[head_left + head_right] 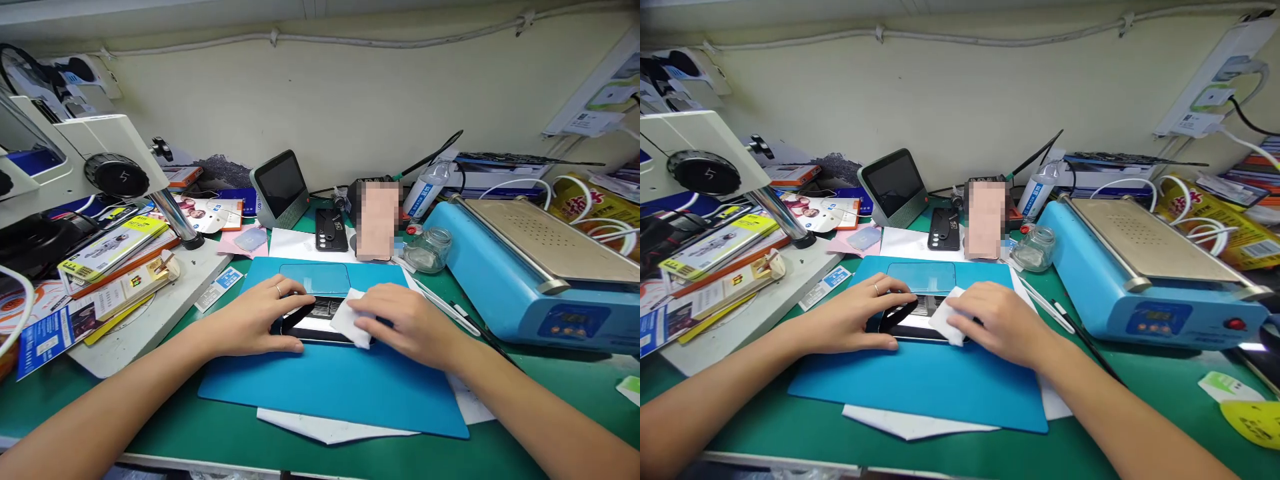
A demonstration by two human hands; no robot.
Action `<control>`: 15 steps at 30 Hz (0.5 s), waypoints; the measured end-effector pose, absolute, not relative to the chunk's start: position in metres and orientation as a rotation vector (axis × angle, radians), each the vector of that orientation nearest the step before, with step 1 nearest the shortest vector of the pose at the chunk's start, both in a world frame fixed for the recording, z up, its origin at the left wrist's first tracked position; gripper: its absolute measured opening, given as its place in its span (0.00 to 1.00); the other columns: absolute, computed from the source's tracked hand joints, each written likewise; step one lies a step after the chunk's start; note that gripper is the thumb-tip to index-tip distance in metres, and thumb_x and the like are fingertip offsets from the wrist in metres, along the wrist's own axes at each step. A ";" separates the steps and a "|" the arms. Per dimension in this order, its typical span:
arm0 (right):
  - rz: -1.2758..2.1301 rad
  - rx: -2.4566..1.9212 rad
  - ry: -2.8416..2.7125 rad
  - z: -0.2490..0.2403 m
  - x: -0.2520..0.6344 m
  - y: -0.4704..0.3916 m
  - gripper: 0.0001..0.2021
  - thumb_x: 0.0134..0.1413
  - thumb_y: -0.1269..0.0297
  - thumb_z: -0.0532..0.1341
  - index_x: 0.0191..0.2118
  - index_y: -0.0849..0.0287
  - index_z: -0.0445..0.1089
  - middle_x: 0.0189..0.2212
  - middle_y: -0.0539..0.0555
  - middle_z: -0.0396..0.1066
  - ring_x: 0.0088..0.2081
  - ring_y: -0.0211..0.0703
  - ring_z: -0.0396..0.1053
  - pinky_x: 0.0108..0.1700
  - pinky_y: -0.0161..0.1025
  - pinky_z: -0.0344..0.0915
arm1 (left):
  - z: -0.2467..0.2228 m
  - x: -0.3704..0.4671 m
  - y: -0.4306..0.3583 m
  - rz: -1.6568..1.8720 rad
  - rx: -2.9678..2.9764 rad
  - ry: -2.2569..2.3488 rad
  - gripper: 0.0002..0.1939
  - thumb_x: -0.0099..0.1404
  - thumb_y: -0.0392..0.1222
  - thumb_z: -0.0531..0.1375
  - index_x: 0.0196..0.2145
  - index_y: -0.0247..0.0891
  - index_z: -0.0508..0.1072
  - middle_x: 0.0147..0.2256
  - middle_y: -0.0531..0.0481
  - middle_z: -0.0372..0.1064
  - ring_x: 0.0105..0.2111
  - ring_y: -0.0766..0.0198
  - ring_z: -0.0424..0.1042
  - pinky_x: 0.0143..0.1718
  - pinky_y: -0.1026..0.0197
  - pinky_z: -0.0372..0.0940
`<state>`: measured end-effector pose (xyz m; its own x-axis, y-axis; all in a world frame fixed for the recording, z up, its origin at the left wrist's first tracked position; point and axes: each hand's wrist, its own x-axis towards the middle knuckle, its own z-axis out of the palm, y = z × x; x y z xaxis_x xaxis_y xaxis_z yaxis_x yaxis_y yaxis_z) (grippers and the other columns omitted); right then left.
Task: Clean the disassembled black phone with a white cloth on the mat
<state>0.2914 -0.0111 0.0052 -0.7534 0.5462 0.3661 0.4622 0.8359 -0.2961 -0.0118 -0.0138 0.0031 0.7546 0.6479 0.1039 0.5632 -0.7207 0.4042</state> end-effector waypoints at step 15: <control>0.309 -0.750 -2.564 0.005 0.294 -0.008 0.14 0.70 0.58 0.56 0.49 0.57 0.76 0.41 0.56 0.79 0.43 0.46 0.75 0.48 0.43 0.68 | 0.030 0.007 -0.037 0.839 2.747 0.618 0.23 0.73 0.46 0.57 0.62 0.43 0.64 0.48 0.43 0.74 0.43 0.57 0.73 0.46 0.54 0.68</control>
<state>0.2940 -0.0085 0.0052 -0.7517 0.5553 0.3558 0.4549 0.8272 -0.3299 0.0073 -0.0370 0.0298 0.7509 0.4471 0.4861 0.3317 -0.8918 0.3078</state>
